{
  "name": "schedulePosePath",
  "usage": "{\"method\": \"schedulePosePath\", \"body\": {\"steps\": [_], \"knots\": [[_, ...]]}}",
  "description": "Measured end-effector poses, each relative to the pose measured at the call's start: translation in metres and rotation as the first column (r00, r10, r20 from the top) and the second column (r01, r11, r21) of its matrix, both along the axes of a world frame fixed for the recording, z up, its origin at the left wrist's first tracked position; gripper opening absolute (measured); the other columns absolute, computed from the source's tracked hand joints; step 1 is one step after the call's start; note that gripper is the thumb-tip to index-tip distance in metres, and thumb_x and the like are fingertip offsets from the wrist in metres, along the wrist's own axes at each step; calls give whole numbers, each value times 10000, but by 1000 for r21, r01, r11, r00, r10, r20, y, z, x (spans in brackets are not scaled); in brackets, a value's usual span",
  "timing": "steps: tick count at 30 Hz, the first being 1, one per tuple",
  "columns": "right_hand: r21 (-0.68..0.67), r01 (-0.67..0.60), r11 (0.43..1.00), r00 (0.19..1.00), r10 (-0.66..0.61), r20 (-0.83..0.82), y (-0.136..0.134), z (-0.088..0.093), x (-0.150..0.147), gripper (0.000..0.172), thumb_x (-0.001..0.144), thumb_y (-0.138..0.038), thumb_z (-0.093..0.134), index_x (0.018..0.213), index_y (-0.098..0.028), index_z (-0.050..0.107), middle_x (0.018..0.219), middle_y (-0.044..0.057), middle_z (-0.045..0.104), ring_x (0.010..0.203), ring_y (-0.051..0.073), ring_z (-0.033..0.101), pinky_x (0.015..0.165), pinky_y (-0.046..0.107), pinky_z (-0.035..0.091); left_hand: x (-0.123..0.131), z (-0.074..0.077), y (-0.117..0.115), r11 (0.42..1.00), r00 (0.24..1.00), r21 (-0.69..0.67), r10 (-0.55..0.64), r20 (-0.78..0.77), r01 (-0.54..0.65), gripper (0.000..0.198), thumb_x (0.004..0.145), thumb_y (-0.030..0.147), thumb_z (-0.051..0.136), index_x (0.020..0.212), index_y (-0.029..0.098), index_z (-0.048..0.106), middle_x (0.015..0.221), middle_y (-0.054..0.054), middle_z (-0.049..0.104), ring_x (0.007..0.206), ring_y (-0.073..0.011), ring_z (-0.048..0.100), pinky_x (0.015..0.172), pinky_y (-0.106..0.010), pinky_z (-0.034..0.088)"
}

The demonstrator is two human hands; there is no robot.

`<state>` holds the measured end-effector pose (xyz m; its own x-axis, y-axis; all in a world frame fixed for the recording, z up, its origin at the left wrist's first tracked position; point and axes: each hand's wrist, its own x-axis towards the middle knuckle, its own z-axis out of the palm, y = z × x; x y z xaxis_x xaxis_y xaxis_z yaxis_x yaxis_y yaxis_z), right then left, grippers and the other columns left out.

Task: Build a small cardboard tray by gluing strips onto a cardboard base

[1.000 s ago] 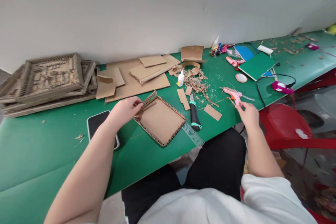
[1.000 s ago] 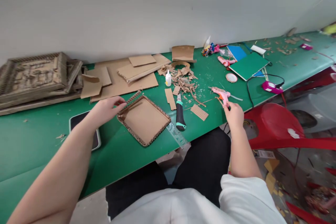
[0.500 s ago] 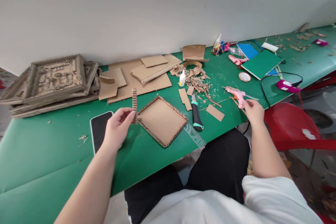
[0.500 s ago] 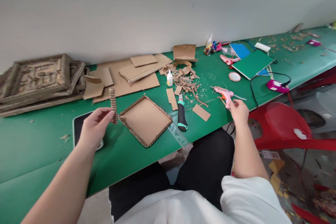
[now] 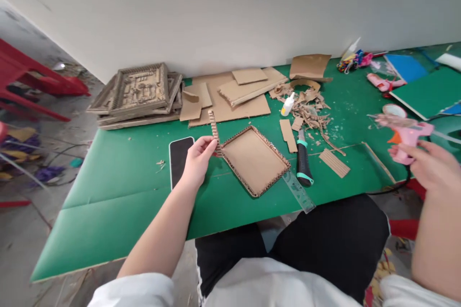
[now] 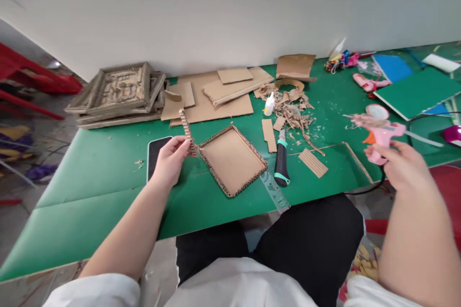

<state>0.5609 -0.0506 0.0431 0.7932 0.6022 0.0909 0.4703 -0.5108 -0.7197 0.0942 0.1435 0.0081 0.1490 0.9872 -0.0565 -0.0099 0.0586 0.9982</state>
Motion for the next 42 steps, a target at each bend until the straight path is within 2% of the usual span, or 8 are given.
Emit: {"method": "schedulePosePath", "body": {"steps": [3,7,10,16,19,23,29,42], "knots": [[222,-9,975,926,92,-366,2,20,-32,373,469,-474,791,739,-311,592,825,94,579,706,193,598,707,459,462,0,3,-1,996,997,-87,-17,80,24,387,620,502,724,792,182,589,691,13,597,620,-105,564,575,-222,467],[187,-72,980,822,164,-546,20,35,-90,494,371,-355,855,820,-321,652,667,26,525,590,174,525,621,468,455,-1,3,0,995,995,-96,1,95,8,383,619,491,736,789,179,593,687,14,610,581,-90,547,535,-208,434],[94,-229,969,755,238,-610,45,40,-133,368,396,-362,835,688,-257,637,632,42,559,584,185,533,529,391,443,-6,2,5,998,995,-44,50,86,-46,373,639,484,735,802,177,598,682,15,621,568,-87,544,522,-207,422],[-25,-728,685,572,586,-574,107,38,-201,288,655,-447,714,741,-181,646,675,46,631,612,164,581,594,335,501,-21,2,19,978,971,17,203,122,-207,344,646,452,738,786,177,584,668,24,619,559,-74,545,515,-188,412],[-142,-802,580,566,662,-490,134,27,-223,326,688,-475,697,825,-182,660,613,19,617,553,160,569,546,324,490,-24,2,22,972,968,42,227,109,-233,281,703,421,703,789,185,576,680,24,620,578,-81,562,509,-188,410],[-155,-807,570,574,697,-430,153,12,-242,310,671,-445,703,858,-199,683,729,20,647,565,146,558,536,314,500,-26,2,23,969,965,56,234,119,-242,202,768,363,670,791,189,571,688,26,616,580,-74,563,519,-181,428],[-307,-825,475,552,792,-260,161,8,-258,315,722,-415,635,954,-214,703,817,39,704,684,196,623,585,315,485,-28,0,26,965,964,102,229,135,-243,155,801,322,663,777,197,576,677,27,612,579,-67,577,496,-162,437],[-301,-876,378,458,849,-265,166,-3,-264,347,775,-449,577,1017,-226,689,854,34,693,686,182,613,633,311,458,-30,-3,28,966,970,126,208,127,-224,153,800,328,679,775,210,585,677,22,639,589,-81,609,483,-164,466]]}}
